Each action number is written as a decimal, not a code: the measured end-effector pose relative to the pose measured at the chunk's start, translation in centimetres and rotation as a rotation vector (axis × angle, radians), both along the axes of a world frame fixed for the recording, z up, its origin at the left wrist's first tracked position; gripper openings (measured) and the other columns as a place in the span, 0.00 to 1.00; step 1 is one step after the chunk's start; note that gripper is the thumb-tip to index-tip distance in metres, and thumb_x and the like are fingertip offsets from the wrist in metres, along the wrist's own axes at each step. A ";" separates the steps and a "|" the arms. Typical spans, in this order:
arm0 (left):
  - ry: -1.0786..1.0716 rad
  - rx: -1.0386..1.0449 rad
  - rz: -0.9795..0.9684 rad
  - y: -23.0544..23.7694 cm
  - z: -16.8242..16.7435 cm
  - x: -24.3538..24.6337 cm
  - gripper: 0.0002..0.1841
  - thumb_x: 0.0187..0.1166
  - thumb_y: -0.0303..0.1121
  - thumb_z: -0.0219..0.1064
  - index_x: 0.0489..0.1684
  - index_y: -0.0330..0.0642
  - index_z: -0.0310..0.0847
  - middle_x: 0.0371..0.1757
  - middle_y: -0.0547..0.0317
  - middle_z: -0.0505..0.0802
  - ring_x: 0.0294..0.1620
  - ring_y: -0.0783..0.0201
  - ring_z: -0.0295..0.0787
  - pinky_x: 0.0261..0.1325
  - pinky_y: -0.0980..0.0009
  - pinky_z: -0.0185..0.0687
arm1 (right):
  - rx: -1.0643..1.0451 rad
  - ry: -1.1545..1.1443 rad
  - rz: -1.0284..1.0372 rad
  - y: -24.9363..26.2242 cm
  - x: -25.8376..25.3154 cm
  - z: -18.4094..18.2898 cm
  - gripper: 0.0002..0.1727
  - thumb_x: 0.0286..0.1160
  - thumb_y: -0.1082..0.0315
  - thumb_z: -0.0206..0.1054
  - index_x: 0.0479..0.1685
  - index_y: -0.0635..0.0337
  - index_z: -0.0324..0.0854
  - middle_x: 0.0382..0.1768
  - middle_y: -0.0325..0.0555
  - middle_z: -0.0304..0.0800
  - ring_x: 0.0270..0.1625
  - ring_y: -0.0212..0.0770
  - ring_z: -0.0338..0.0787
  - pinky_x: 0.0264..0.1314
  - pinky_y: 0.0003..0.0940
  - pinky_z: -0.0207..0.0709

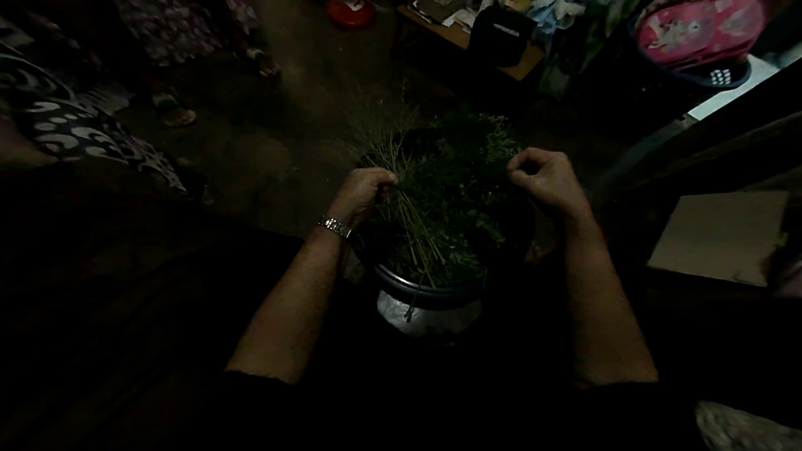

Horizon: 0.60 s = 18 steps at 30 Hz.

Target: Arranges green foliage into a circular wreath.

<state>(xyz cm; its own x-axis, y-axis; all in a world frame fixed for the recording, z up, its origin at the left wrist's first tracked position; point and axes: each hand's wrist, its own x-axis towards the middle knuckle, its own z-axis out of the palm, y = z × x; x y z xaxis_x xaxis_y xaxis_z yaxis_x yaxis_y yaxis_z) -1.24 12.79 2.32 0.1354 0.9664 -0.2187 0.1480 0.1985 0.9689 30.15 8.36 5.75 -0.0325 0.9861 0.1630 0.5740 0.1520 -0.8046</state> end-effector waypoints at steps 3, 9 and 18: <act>0.343 0.019 -0.085 -0.7 0.3 1.0 0.11 0.88 0.32 0.61 0.49 0.34 0.87 0.38 0.56 0.86 0.34 0.69 0.76 0.42 0.69 0.74 | 0.011 -0.062 -0.161 0.4 0.1 -0.5 0.09 0.80 0.71 0.66 0.50 0.67 0.86 0.42 0.53 0.89 0.39 0.38 0.85 0.46 0.38 0.80; 0.592 0.108 -0.457 -1.7 -6.0 6.7 0.19 0.91 0.38 0.59 0.60 0.30 0.87 0.54 0.36 0.92 0.57 0.44 0.89 0.67 0.45 0.79 | -0.059 -0.306 -0.105 1.7 -1.0 -1.7 0.26 0.88 0.58 0.64 0.76 0.67 0.76 0.78 0.70 0.71 0.78 0.69 0.74 0.79 0.60 0.70; 0.914 0.084 -0.452 1.0 -10.6 6.8 0.17 0.90 0.35 0.57 0.59 0.30 0.85 0.59 0.32 0.90 0.65 0.35 0.86 0.69 0.36 0.76 | -0.458 -0.519 0.156 2.8 -3.2 -4.5 0.22 0.89 0.55 0.62 0.67 0.62 0.83 0.63 0.64 0.88 0.67 0.64 0.87 0.71 0.67 0.75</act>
<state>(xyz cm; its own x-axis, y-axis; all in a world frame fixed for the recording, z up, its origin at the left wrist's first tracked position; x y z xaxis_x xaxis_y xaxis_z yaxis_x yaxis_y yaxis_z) 5.54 13.80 -8.30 0.3059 0.8833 -0.3552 0.8816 -0.1219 0.4560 26.95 11.13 1.23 -0.1396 0.9293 -0.3419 0.9000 -0.0249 -0.4353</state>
